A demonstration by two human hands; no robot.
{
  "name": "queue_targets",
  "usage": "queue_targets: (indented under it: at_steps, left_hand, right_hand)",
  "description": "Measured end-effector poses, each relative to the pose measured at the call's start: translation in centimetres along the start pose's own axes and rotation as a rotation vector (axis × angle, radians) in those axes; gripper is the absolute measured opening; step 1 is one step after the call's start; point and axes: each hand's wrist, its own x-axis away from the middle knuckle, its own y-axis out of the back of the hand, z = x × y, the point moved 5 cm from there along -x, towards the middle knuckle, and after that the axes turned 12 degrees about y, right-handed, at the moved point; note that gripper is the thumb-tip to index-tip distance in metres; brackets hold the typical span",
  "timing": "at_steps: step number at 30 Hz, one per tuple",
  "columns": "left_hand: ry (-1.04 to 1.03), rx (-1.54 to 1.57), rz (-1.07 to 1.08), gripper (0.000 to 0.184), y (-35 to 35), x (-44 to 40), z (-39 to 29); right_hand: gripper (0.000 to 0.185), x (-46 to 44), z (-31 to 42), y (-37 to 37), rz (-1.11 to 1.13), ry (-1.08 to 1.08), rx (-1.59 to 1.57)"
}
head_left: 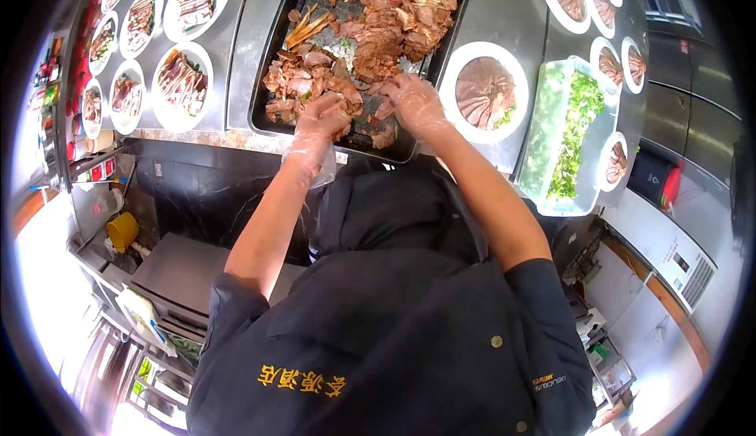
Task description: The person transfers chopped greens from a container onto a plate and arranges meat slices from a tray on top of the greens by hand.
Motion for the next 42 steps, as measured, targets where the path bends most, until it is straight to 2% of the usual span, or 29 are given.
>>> queue_targets:
  at_steps: [1,3,7,9,10,12,13,15,16,18,19,21,22,24,27,28,29,30,31,32,33,34,37,38,40,42]
  left_hand:
    - [0.003,-0.021,0.020,0.076,0.1,-1.1,0.8]
    - [0.027,-0.021,0.044,0.076,-0.6,-0.7,0.7]
    - [0.025,-0.165,0.050,0.075,-0.9,-2.1,0.8]
    - [-0.111,-0.266,0.047,0.077,-0.9,-2.9,0.7]
    - [-0.110,-0.267,0.045,0.077,-1.0,-2.7,0.4]
    - [-0.346,-0.728,-0.004,0.072,-3.4,0.5,-3.1]
    - [-0.347,-0.729,-0.006,0.072,-3.6,0.4,-3.2]
    - [-0.247,-0.684,0.177,0.066,-4.9,-0.3,-3.2]
    - [-0.251,-0.683,0.175,0.066,-5.2,-0.1,-3.4]
    - [-0.057,-0.563,0.261,0.048,-6.3,0.1,-3.4]
    - [-0.099,-0.565,0.217,0.036,-7.0,0.5,-3.7]
    - [-0.047,-0.517,0.241,0.037,-8.1,1.5,-4.2]
    - [0.013,-0.459,0.258,0.037,-8.5,2.0,-4.3]
    - [0.013,-0.434,0.312,0.037,-9.2,3.2,-5.1]
    - [-0.122,-0.400,0.267,0.036,-10.1,4.8,-6.6]
    - [-0.153,-0.336,0.156,0.035,-9.7,4.5,-6.3]
    - [-0.182,-0.270,0.045,0.034,-9.2,4.3,-6.2]
    - [-0.188,-0.271,0.041,0.034,-9.0,4.1,-6.0]
    - [-0.270,-0.329,0.049,0.033,-8.9,4.1,-6.3]
    - [-0.349,-0.390,0.059,0.032,-9.3,4.6,-6.9]
    - [-0.317,-0.340,0.146,0.029,-9.8,5.3,-7.1]
    - [-0.317,-0.345,0.148,0.029,-10.0,5.8,-7.3]
    - [-0.416,-0.403,0.200,0.028,-10.9,6.6,-7.4]
    - [-0.416,-0.405,0.200,0.028,-11.0,6.7,-7.3]
    - [-0.323,-0.162,0.263,0.029,-11.1,6.6,-6.8]
    - [-0.348,-0.245,0.254,0.030,-11.6,7.1,-7.4]
  right_hand:
    - [0.037,-0.2,-0.4,-0.1,-0.002,-0.004,0.007]
    - [0.020,-0.2,-1.1,-0.9,0.120,-0.064,0.042]
    - [0.020,-0.1,-1.2,-0.2,0.187,-0.046,0.146]
    - [0.022,0.0,-0.3,1.7,0.163,-0.025,0.040]
    - [0.022,-0.1,-0.1,2.6,0.163,-0.026,0.037]
    - [0.023,0.3,-0.3,3.9,0.138,-0.201,-0.499]
    - [0.023,0.6,-0.1,4.5,0.137,-0.199,-0.500]
    - [0.024,1.4,-0.1,5.7,0.005,-0.322,-0.860]
    - [0.024,1.7,0.0,6.2,0.005,-0.318,-0.857]
    - [0.023,2.5,-0.2,7.5,-0.133,-0.356,-1.022]
    - [0.023,2.8,-0.4,7.6,-0.145,-0.353,-1.017]
    - [0.022,3.3,-0.6,9.3,-0.466,-0.203,-0.849]
    - [0.022,3.6,-0.8,9.3,-0.470,-0.201,-0.850]
    - [0.022,4.0,0.2,12.5,-0.693,-0.033,-0.583]
    - [0.022,4.8,2.6,17.1,-0.792,0.059,-0.528]
    - [0.022,5.1,2.8,17.3,-0.798,0.067,-0.528]
    - [0.023,5.2,2.9,17.2,-0.783,0.087,-0.781]
    - [0.024,5.3,3.1,17.1,-0.756,0.108,-1.034]
    - [0.028,5.9,3.1,17.4,-0.631,0.000,-1.012]
    - [0.028,5.6,3.2,17.5,-0.633,0.002,-1.015]
    - [0.030,5.1,3.0,17.0,-0.618,-0.083,-1.116]
    - [0.033,4.7,2.7,16.5,-0.602,-0.170,-1.214]
    - [0.037,3.9,1.3,15.8,-0.509,-0.252,-1.121]
    - [0.037,3.8,1.2,15.8,-0.511,-0.252,-1.122]
    - [0.037,3.8,1.1,15.7,-0.472,-0.281,-1.095]
    - [0.036,3.7,1.4,16.4,-0.461,-0.297,-1.055]
